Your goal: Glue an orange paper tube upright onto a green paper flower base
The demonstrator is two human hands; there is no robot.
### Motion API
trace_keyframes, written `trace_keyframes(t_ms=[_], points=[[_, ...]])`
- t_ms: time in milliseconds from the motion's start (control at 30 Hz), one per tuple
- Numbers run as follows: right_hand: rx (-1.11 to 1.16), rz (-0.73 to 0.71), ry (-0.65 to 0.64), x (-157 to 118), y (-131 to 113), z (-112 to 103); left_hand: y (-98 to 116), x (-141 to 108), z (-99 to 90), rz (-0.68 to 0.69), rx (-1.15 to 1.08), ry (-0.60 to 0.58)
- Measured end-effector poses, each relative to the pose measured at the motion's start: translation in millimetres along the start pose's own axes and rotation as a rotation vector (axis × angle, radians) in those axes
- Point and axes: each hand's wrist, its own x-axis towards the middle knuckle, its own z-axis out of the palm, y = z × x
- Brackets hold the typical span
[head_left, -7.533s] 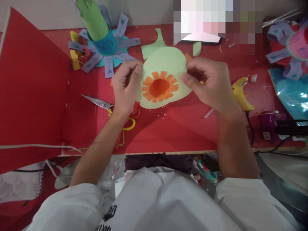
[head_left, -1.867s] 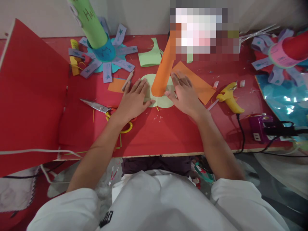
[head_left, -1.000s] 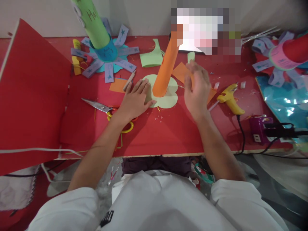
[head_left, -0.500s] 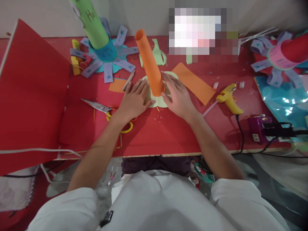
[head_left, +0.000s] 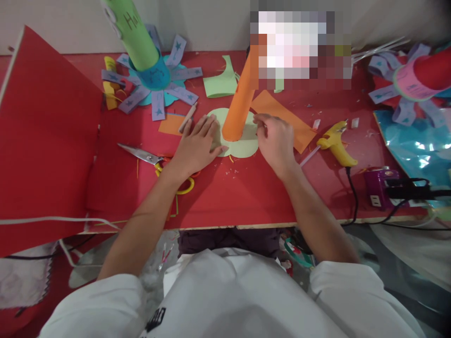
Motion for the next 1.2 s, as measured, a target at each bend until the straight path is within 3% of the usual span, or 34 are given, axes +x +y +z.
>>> trace_keyframes(t_ms=[267, 400, 1000, 1100, 1200], points=[[-0.037, -0.228, -0.183, 1.7, -3.0, 6.6, 2.5, -0.6, -2.1, 0.000, -0.011, 0.005], [-0.077, -0.260, -0.295, -0.6, 1.4, 13.6, 8.8, -0.5, -4.5, 0.001, -0.013, 0.036], [-0.116, -0.256, -0.301, -1.6, 5.4, 16.8, 8.3, 1.6, -3.1, 0.026, 0.001, 0.054], [-0.122, -0.259, -0.314, -2.0, 2.6, 14.2, 6.5, 4.0, -0.4, 0.055, -0.051, 0.148], [-0.141, -0.246, -0.347, -1.9, -1.0, 11.1, 5.4, 6.5, 2.9, 0.130, -0.202, 0.371]])
